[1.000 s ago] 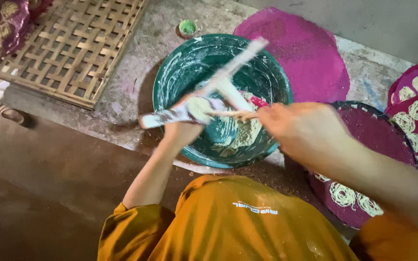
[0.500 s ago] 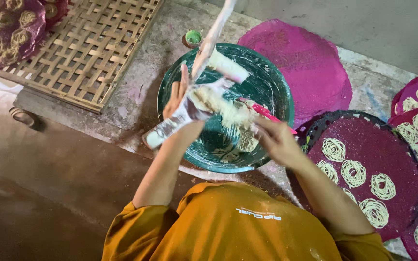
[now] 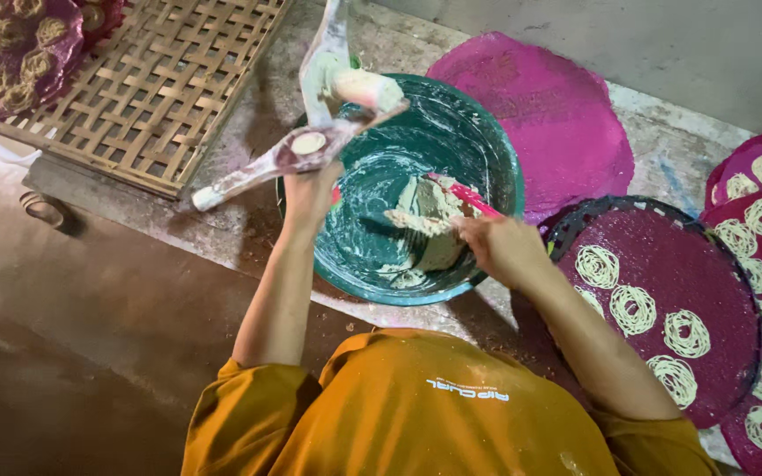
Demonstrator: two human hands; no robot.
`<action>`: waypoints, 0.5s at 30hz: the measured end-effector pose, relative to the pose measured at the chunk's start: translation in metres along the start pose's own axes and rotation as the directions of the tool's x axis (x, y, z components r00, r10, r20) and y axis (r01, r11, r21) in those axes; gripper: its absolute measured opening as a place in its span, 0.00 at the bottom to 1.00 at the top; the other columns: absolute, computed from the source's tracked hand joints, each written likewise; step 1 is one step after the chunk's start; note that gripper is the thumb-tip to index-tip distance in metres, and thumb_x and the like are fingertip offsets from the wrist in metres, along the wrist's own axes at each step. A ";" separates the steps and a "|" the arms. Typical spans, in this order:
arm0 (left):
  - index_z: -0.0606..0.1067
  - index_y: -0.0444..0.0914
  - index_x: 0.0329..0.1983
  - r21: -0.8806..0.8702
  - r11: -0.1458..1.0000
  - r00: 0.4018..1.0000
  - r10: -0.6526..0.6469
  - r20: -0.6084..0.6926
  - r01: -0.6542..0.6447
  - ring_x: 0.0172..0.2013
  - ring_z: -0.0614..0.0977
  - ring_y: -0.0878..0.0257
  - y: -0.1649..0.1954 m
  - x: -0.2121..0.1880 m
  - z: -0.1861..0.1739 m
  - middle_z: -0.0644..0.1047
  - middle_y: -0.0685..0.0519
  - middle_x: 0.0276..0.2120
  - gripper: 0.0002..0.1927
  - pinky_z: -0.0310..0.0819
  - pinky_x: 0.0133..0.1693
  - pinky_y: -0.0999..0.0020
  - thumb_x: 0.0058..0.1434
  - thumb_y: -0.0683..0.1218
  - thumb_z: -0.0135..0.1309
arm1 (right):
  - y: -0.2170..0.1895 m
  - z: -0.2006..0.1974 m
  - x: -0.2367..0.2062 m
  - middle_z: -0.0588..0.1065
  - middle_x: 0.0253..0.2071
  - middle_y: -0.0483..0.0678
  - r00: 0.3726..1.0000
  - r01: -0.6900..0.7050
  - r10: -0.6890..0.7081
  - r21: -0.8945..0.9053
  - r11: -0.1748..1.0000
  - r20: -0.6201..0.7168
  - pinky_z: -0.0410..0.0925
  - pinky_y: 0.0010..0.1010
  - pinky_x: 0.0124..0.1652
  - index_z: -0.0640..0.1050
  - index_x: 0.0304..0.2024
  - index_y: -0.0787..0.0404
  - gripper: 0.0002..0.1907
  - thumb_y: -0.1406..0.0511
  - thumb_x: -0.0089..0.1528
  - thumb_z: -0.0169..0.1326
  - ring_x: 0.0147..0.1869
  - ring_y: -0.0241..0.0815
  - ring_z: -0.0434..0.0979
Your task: The person uses a manual noodle press to extrude dough into spiral shapes onto a pink mat placed on a perforated tray. They repeatedly load dough into the press, extrude spirals, and then stack the filled trays into a steamer.
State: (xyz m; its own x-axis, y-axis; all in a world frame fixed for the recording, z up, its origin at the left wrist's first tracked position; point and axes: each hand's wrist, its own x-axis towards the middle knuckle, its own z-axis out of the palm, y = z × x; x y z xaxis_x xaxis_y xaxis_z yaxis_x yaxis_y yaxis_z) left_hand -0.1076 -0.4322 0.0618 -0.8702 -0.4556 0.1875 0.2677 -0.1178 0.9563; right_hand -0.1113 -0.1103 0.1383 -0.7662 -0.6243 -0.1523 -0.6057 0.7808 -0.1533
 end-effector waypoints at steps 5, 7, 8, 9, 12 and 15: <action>0.70 0.32 0.58 -0.249 0.808 0.802 -0.391 0.452 0.534 0.41 0.75 0.60 -0.014 -0.081 0.056 0.76 0.50 0.45 0.27 0.71 0.40 0.65 0.53 0.36 0.57 | 0.010 -0.031 -0.014 0.66 0.69 0.56 0.803 0.536 0.030 0.742 0.403 -0.596 0.59 0.62 0.68 0.57 0.76 0.52 0.33 0.56 0.70 0.47 0.73 0.58 0.67; 0.70 0.33 0.58 -0.190 0.727 0.629 -0.395 0.670 0.660 0.43 0.76 0.60 -0.010 -0.126 0.095 0.76 0.50 0.46 0.28 0.73 0.41 0.65 0.52 0.36 0.58 | 0.012 -0.033 -0.028 0.63 0.71 0.56 0.847 0.475 0.160 0.589 -0.654 -0.506 0.63 0.58 0.69 0.50 0.76 0.49 0.39 0.58 0.67 0.52 0.74 0.59 0.67; 0.70 0.34 0.58 -0.160 0.708 0.558 -0.374 0.741 0.688 0.43 0.77 0.60 -0.005 -0.144 0.112 0.76 0.50 0.47 0.28 0.74 0.41 0.65 0.52 0.36 0.59 | 0.015 -0.035 -0.037 0.62 0.72 0.58 0.870 0.343 0.144 0.370 -0.864 -0.471 0.65 0.56 0.68 0.47 0.77 0.50 0.42 0.57 0.67 0.53 0.73 0.60 0.68; 0.69 0.34 0.58 -0.138 0.708 0.510 -0.344 0.788 0.692 0.44 0.77 0.60 0.002 -0.156 0.125 0.77 0.50 0.48 0.28 0.75 0.42 0.64 0.52 0.37 0.59 | 0.019 -0.036 -0.052 0.62 0.69 0.63 0.856 0.340 0.032 0.515 -0.787 -0.515 0.67 0.52 0.66 0.47 0.79 0.57 0.42 0.54 0.71 0.53 0.71 0.59 0.70; 0.69 0.35 0.59 -0.089 0.891 0.501 -0.164 0.850 0.444 0.46 0.78 0.61 0.037 -0.160 0.149 0.77 0.50 0.49 0.29 0.77 0.44 0.64 0.51 0.37 0.60 | 0.048 -0.054 -0.091 0.61 0.72 0.70 0.717 0.616 -0.019 0.646 -0.450 -0.697 0.77 0.43 0.45 0.49 0.79 0.57 0.46 0.56 0.67 0.59 0.64 0.62 0.75; 0.70 0.37 0.57 0.259 0.966 0.371 -0.240 0.897 -0.002 0.47 0.78 0.59 0.080 -0.162 0.176 0.77 0.49 0.48 0.28 0.75 0.45 0.63 0.53 0.44 0.64 | 0.065 -0.070 -0.143 0.64 0.69 0.69 0.602 0.794 -0.056 0.591 0.139 -0.796 0.79 0.44 0.47 0.52 0.74 0.48 0.39 0.55 0.66 0.56 0.62 0.58 0.79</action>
State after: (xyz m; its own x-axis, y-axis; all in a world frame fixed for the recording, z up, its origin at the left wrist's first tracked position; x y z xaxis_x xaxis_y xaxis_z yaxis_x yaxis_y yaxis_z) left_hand -0.0182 -0.2125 0.1477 -0.7578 0.6511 0.0417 0.1532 0.1155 0.9814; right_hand -0.0562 0.0318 0.2184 -0.5986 -0.3994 0.6943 -0.5660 -0.4024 -0.7195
